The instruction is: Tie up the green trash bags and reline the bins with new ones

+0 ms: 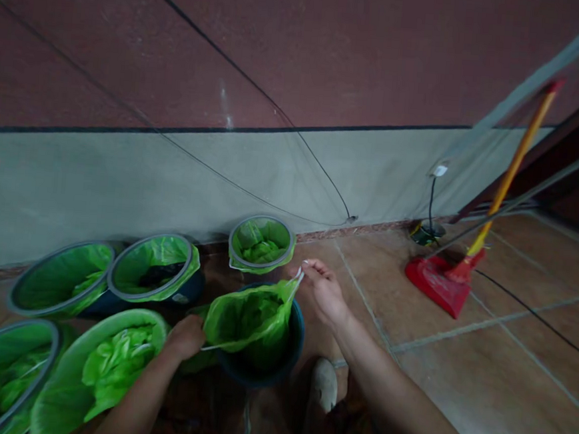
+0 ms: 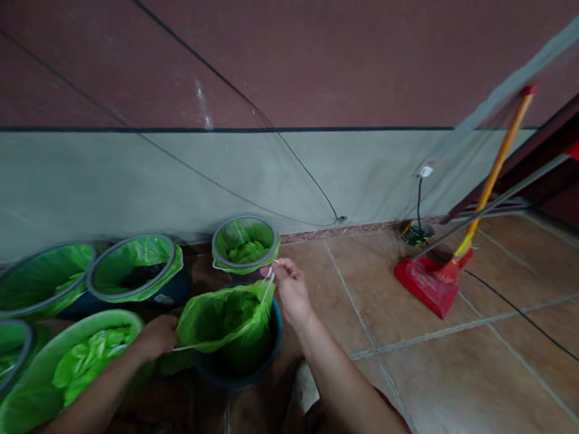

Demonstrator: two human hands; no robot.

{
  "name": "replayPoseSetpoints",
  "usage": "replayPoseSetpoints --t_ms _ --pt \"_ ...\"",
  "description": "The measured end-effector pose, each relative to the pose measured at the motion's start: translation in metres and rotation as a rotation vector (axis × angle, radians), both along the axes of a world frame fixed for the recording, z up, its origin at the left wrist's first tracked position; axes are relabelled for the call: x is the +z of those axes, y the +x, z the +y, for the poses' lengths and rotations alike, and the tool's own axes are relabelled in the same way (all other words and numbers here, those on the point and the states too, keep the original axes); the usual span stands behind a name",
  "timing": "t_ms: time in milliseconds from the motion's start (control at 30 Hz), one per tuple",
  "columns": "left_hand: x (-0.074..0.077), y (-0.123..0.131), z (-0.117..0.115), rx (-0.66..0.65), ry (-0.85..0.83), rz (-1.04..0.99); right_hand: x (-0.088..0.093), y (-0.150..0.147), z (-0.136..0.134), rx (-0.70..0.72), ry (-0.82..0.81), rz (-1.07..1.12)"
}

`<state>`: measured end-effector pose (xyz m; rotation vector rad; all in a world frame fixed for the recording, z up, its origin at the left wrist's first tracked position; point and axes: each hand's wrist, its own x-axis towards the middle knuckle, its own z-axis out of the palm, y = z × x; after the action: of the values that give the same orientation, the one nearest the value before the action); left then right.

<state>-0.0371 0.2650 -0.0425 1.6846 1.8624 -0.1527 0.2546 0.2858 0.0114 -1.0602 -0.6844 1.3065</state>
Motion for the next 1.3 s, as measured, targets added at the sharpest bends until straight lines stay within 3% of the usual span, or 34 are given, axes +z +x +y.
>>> replayPoseSetpoints --t_ms 100,200,300,400,600,733,833,967,1033,1167,1300 --pt "0.032 0.002 0.010 0.113 0.241 -0.206 0.009 0.001 -0.007 0.048 0.016 0.104" --pt "0.061 0.022 0.011 0.187 0.388 -0.718 0.017 -0.003 -0.013 0.157 0.099 0.142" --pt "0.071 0.051 0.011 0.173 0.388 -1.020 0.018 -0.010 -0.013 0.184 0.118 0.052" --pt "0.064 0.071 0.017 0.074 0.359 -1.071 0.014 -0.019 -0.010 0.186 0.092 -0.086" --pt "0.060 0.079 0.027 -0.043 0.341 -1.165 -0.006 -0.055 -0.016 0.378 0.137 -0.273" --pt "0.058 0.078 0.031 0.082 0.334 -1.172 -0.018 -0.070 -0.014 0.397 0.041 -0.206" --pt "0.045 0.080 0.034 0.183 0.380 -1.098 -0.013 -0.067 -0.007 0.394 0.024 -0.139" --pt "0.027 0.087 0.025 -0.104 0.201 -1.026 0.001 -0.061 0.001 0.342 0.060 -0.062" --pt "0.021 0.091 0.019 -0.175 0.124 -0.936 0.005 -0.058 0.004 0.309 0.071 -0.067" --pt "0.012 0.092 0.021 0.024 0.135 -0.802 -0.003 -0.043 0.014 0.211 0.098 -0.215" --pt "0.004 0.087 0.032 0.252 0.185 -0.820 -0.017 -0.020 0.017 0.185 0.102 -0.688"
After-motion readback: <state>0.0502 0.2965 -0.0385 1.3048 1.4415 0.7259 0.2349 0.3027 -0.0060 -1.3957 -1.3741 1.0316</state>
